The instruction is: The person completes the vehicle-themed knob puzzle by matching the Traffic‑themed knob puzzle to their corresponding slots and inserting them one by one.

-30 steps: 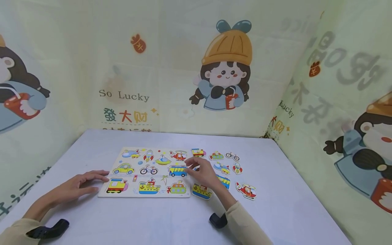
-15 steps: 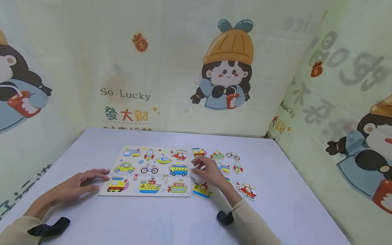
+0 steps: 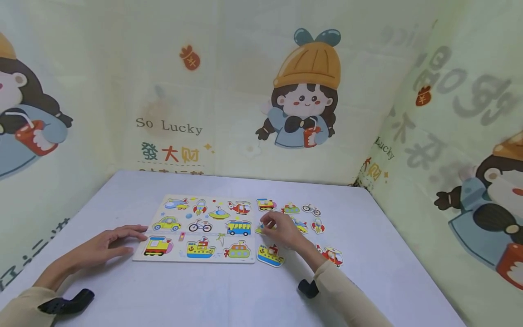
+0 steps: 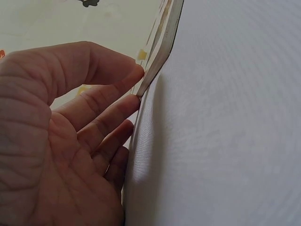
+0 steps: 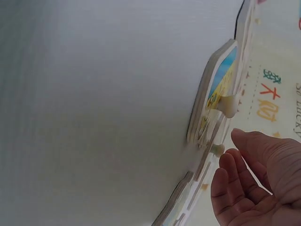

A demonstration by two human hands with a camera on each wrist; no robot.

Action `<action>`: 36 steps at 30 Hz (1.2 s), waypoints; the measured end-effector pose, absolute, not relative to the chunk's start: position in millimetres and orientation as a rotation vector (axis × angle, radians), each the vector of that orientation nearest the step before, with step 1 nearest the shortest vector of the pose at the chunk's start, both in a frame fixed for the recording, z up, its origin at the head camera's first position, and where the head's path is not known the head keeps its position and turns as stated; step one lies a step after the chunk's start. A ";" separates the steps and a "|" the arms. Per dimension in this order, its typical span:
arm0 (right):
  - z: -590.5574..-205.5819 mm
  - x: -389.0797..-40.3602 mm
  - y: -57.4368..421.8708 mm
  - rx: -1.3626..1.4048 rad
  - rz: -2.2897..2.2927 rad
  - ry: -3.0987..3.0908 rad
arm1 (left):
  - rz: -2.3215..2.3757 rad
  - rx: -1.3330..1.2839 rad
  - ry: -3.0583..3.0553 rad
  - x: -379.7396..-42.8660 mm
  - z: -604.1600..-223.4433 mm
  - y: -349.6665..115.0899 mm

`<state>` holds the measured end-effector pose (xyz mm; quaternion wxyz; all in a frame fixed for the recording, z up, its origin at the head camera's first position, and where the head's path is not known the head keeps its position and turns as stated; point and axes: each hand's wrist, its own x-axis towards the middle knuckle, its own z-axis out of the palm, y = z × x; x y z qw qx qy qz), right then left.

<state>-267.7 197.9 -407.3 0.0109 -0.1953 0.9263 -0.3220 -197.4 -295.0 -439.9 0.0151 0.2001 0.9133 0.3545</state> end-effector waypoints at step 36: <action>-416.1 -285.8 206.3 -0.536 -1.039 2.823 | 1.170 0.668 2.816 -197.1 -440.3 -298.1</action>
